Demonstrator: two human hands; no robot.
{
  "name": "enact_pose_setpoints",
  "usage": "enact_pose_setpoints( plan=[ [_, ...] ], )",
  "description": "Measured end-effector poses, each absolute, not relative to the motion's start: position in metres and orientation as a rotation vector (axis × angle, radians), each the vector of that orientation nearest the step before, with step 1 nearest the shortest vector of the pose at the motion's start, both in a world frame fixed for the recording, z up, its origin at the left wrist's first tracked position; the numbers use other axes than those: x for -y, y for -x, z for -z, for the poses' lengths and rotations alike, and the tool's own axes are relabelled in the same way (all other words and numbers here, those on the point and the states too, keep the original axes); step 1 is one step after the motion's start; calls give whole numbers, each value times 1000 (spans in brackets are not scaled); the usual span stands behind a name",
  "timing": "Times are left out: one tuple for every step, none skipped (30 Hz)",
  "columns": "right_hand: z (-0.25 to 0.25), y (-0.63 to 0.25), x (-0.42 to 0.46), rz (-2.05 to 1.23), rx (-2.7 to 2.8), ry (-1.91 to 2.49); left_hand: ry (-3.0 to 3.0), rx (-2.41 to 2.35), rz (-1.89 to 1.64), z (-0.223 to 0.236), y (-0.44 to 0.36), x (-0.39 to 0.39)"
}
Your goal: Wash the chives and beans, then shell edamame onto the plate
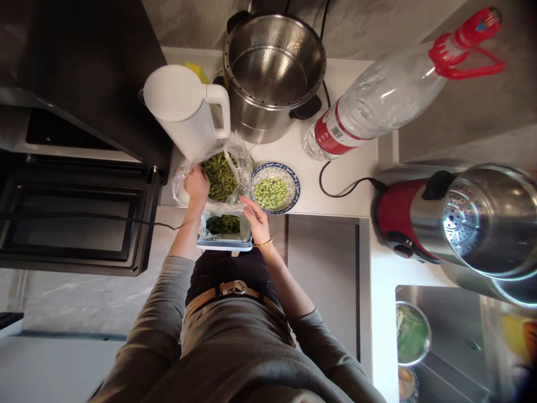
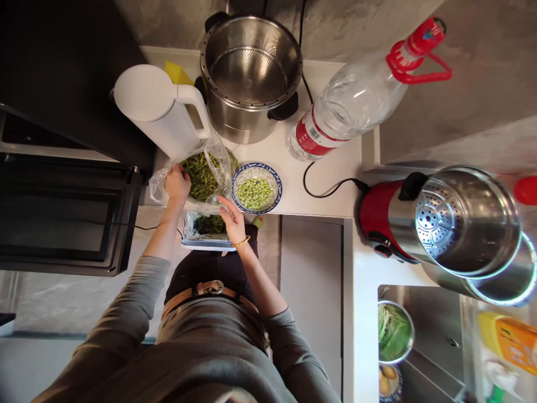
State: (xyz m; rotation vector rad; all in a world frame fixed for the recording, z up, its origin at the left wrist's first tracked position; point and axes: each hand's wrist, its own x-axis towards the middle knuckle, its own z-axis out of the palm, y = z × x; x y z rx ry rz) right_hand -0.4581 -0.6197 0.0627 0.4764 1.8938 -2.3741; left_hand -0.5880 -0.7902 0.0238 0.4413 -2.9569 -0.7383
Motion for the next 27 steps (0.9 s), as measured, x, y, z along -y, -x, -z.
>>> enact_pose_setpoints(
  plan=[
    [-63,458,621,2382,-1876,-495,-393,2938,786,-28,582,788],
    [-62,459,623,2398,-1846,-527,-326,2914,849,-33,575,786],
    [-61,460,625,2419,-1797,-570,-242,2881,923,-38,565,782],
    [-60,461,627,2441,-1727,-615,-133,2852,989,-44,554,778],
    [-58,462,629,2463,-1639,-661,-16,2826,1049,-51,542,773],
    [-57,464,631,2483,-1540,-700,89,2797,1106,-56,529,769],
    [-56,466,632,2502,-1442,-729,193,2772,1154,-61,516,764],
    [-56,467,634,2518,-1357,-746,299,2751,1185,-65,504,760],
    [-56,468,636,2534,-1296,-756,394,2733,1204,-68,493,757],
    [-56,468,637,2549,-1259,-767,447,2711,1203,-69,483,755],
    [-57,468,638,2561,-1240,-779,481,2698,1192,-69,474,753],
    [-57,467,639,2566,-1230,-797,492,2692,1174,-68,467,752],
    [-58,466,640,2566,-1224,-817,485,2696,1147,-67,462,752],
    [-58,464,641,2565,-1215,-839,468,2713,1107,-65,457,752],
    [-58,462,642,2561,-1202,-855,446,2741,1051,-64,454,753],
    [-58,461,642,2555,-1187,-864,426,2780,974,-63,452,754],
    [-58,459,643,2549,-1173,-866,418,2825,882,-62,450,755],
    [-58,457,643,2542,-1164,-864,428,2870,783,-62,449,756],
    [-58,456,644,2536,-1165,-861,456,2910,691,-62,448,757],
    [-58,454,645,2531,-1178,-859,497,2940,619,-62,448,758],
    [-58,453,646,2534,-1203,-861,542,2959,573,-63,448,758],
    [-58,452,648,2545,-1236,-863,579,2971,557,-63,448,758],
    [-58,451,649,2562,-1272,-863,601,2977,567,-63,448,757],
    [-58,450,651,2585,-1305,-860,603,2978,603,-63,448,756],
    [-59,449,653,2610,-1330,-854,589,2977,664,-63,448,754],
    [-59,448,655,2635,-1345,-848,563,2972,754,-63,448,752],
    [-59,447,656,2659,-1351,-841,529,2963,873,-63,447,750]
  ],
)
